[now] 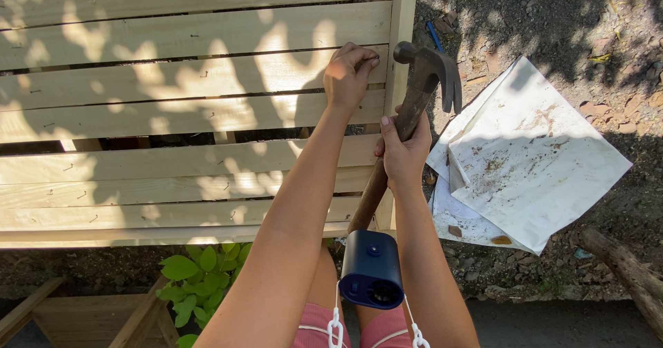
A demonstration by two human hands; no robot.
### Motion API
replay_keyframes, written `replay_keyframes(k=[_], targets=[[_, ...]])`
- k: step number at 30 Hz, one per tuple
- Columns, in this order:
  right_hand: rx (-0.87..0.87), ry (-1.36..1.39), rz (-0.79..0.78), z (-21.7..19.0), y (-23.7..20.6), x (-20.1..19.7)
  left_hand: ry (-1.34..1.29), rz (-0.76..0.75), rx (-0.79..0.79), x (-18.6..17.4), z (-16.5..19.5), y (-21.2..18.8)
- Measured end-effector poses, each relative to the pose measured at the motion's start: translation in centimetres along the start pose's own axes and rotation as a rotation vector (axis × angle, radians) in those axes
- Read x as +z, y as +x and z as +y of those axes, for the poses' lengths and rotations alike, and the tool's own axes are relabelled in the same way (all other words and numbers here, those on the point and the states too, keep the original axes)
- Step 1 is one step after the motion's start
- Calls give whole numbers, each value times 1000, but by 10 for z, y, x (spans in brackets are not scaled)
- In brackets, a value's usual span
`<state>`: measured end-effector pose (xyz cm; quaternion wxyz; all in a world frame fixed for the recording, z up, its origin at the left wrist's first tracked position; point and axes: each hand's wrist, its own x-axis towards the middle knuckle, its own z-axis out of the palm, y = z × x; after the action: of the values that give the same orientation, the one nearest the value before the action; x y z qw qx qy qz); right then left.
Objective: The person hammers nails into a slatted wooden frame outdoors, holding the hammer in one hand while positioning nails with the other. They take nails from a cardboard box on the structure, drive them into the wooden slats, and reposition along the frame to hammer additional nails.
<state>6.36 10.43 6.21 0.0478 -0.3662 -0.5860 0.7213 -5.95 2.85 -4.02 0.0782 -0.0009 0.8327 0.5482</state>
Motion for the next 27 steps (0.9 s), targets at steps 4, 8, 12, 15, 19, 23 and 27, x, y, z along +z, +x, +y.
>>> replay_keyframes(k=[4, 8, 12, 15, 19, 23, 27], targets=[[10, 6, -22, -1, 2, -1, 33, 34, 41, 1, 4, 2], [16, -51, -26, 1, 2, -3, 67, 63, 54, 3, 4, 2], [18, -58, -35, 3, 3, -5, 67, 81, 61, 3, 5, 1], [19, -45, -41, 5, 3, -6, 72, 95, 70, 2, 5, 0], [30, -37, -52, 8, 3, -9, 101, 134, 86, 6, 5, -4], [31, -60, -72, 11, 4, -12, 147, 132, 117, 7, 3, -8], [13, -70, -78, 16, 6, -16, 185, 123, 173, 8, 0, -11]])
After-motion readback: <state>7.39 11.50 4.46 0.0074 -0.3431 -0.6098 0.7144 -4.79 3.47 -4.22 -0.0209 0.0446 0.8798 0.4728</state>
